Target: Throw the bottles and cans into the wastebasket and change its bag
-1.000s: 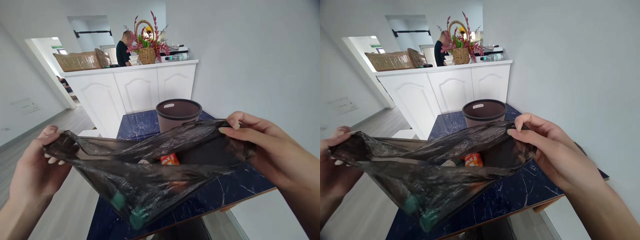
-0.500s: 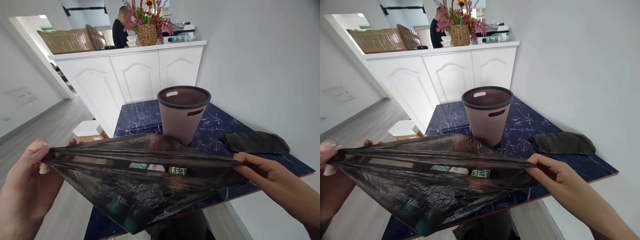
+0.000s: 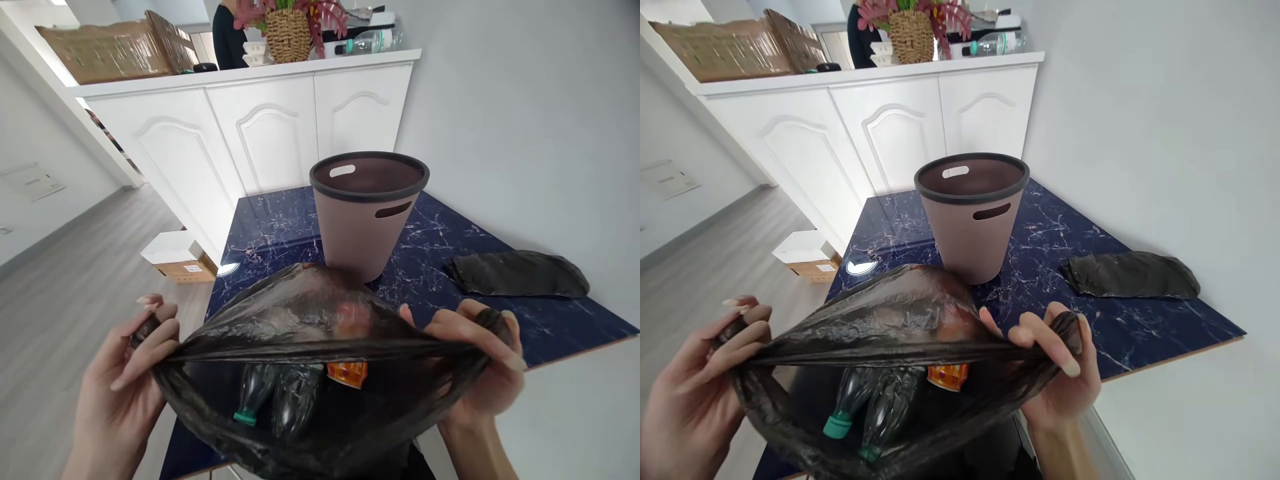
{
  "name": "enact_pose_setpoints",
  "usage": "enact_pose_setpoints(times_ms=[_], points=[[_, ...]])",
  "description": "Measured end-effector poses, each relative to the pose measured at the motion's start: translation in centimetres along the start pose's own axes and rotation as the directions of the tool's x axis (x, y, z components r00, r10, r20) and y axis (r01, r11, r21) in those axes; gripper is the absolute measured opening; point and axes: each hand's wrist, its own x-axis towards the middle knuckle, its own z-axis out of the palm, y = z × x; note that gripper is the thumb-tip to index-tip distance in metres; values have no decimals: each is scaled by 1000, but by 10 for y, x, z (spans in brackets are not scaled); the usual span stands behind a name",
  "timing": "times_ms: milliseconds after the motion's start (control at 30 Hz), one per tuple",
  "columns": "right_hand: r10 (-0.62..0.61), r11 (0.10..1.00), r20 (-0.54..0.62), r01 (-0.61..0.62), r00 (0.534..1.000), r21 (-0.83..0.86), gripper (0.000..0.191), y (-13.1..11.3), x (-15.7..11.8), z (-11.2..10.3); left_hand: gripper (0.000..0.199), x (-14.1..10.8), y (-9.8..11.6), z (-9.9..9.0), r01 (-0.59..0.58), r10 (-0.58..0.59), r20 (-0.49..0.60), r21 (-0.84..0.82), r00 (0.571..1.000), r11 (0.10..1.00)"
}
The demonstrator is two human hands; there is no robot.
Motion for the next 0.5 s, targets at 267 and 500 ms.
enact_pose_setpoints(times_ms=[267,500], points=[[59,997,34,-57,998,-57,14,6,-7,-5,36,6,-13,-24,-191,173,84,339,981,921],[-36,972,-56,22,998,-235,47,7,-32,-7,88,1,-25,-82,-230,221,92,619,971,751]])
